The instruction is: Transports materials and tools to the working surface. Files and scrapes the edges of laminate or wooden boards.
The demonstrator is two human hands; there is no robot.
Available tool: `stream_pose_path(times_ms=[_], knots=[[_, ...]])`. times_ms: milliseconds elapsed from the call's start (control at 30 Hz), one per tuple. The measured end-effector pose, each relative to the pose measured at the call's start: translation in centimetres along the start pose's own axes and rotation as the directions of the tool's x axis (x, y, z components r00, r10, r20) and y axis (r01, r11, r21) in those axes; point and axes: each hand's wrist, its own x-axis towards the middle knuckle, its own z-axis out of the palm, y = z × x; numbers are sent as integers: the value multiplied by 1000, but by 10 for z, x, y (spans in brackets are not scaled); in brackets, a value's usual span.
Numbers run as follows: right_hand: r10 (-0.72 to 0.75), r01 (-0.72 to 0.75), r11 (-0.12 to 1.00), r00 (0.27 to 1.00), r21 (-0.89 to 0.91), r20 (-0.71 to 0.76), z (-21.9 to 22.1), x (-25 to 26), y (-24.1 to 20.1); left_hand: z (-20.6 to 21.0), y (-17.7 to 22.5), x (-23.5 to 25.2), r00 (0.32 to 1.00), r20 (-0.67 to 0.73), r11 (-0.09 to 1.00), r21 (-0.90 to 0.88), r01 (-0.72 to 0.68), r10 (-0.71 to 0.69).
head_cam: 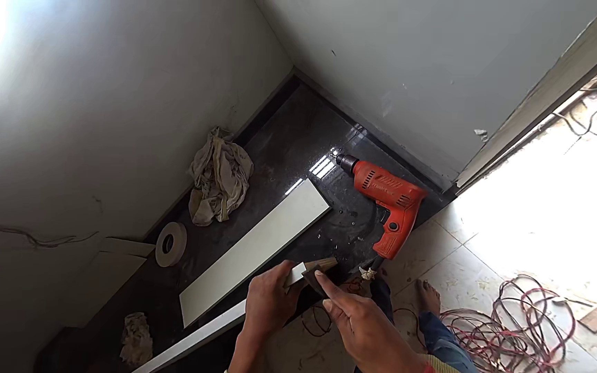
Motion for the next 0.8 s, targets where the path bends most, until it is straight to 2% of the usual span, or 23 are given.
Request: stream_pose_path(times_ms=[167,267,367,467,500,600,700,800], knots=[[41,-40,999,998,-16,42,0,3,-3,0,-2,-1,1000,18,1000,10,21,-21],[6,-6,1000,1000,-4,18,0,5,1,0,-2,0,1000,-9,1000,26,-3,4],[105,-106,994,988,1,114,-7,12,4,5,1,-8,1000,-20,999,29,-14,14],[-33,33,999,999,7,-1,1,4,8,1,1,-2,1000,-22,999,31,-7,8],[-40,40,999,999,-11,-17,3,3,9,1,0,-2,1000,-20,999,35,-10,11],[22,-22,999,1000,-26,22,0,6,11,1,-2,-1,1000,-6,1000,23,-20,21],[4,-4,1000,1000,12,-8,3,5,9,1,-2,1,999,-25,999,15,-36,36],[100,-100,995,993,-6,56,1,15,2,4,-2,-5,998,-41,999,14,-52,52]])
